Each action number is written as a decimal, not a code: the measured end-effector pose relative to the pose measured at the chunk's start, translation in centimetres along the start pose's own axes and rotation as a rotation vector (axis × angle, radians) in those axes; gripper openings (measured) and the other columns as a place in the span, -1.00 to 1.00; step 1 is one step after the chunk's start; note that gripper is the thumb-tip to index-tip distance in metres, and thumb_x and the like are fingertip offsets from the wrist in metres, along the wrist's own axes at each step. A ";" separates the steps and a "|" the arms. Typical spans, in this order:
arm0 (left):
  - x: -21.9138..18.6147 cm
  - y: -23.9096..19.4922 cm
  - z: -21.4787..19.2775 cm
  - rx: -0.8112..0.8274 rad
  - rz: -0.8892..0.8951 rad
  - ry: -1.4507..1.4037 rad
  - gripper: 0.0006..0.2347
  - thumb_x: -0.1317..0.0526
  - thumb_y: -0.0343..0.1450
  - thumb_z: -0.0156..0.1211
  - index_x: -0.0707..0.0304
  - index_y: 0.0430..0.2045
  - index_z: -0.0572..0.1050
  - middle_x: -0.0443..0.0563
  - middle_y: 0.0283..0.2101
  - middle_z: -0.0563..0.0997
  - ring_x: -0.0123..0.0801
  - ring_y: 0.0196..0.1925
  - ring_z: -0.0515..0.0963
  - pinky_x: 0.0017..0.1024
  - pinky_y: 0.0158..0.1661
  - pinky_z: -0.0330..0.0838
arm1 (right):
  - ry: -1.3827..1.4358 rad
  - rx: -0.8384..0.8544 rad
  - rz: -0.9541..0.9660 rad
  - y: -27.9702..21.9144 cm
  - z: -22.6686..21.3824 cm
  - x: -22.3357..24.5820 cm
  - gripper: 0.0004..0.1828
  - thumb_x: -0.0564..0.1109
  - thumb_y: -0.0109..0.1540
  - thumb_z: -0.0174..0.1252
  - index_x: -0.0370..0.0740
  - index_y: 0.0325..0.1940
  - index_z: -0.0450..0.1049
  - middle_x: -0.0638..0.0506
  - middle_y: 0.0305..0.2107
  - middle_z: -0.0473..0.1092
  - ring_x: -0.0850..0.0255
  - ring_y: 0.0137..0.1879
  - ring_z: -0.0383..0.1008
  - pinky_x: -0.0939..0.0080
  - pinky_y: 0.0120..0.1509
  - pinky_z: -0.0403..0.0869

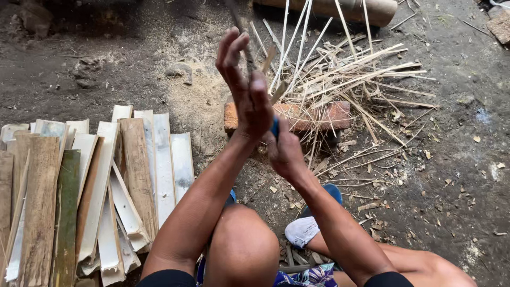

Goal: The person sits on the ground and uses a long knife to split bamboo strips into thinner pieces. They repeatedly pick up a strip, split it lengthwise, and place the resulting pieces into a pile to the left.

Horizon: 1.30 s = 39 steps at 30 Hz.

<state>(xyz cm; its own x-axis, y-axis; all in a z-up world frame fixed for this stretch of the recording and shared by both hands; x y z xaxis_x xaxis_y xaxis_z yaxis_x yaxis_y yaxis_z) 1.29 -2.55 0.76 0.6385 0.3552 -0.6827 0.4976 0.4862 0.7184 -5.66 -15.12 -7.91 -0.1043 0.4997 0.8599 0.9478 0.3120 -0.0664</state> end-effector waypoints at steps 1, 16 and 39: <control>-0.3 -0.2 0.5 -0.012 -0.025 -0.063 -0.63 0.24 0.56 -0.18 0.09 0.31 0.22 0.05 0.44 0.13 -0.31 0.54 0.10 -0.27 0.43 0.39 | 0.049 -0.068 -0.151 0.4 0.1 -0.9 -0.61 -0.12 0.46 -0.14 -0.23 0.36 0.05 -0.15 -0.44 0.50 0.10 -0.41 0.62 0.16 -0.43 0.59; 1.5 2.8 -3.7 0.040 -0.010 -0.340 -0.53 0.41 0.46 -0.18 0.27 0.35 0.21 0.07 0.34 0.36 -0.30 0.45 0.33 -0.29 0.49 0.15 | 1.172 0.419 0.639 3.3 8.2 -17.3 -0.72 -0.07 0.34 0.16 -0.09 0.01 0.20 0.16 -0.58 0.21 0.36 -0.59 0.19 0.32 -0.53 0.27; 1.3 4.2 -1.9 -0.019 0.129 0.071 -0.66 0.30 0.47 -0.13 0.12 0.17 0.31 -0.02 0.35 0.34 -0.35 0.50 0.25 -0.28 0.48 0.13 | -0.317 0.122 0.200 3.3 5.7 -15.4 -0.64 0.07 0.38 0.06 -0.29 -0.04 0.21 -0.44 -0.43 0.46 -0.39 -0.25 0.49 -0.33 -0.19 0.43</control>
<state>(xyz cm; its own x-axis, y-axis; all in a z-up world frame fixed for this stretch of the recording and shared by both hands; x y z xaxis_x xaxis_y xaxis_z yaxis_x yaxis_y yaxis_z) 3.04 1.43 2.64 0.6528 0.4710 -0.5933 0.4025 0.4479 0.7984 -2.62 -17.19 -24.20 -0.0275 0.7788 0.6267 0.9181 0.2677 -0.2924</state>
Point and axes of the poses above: each hand's wrist, its own y-axis towards the middle knuckle, its own z-axis out of the palm, x = y × z, the point moved 1 cm from there along y, towards the middle knuckle
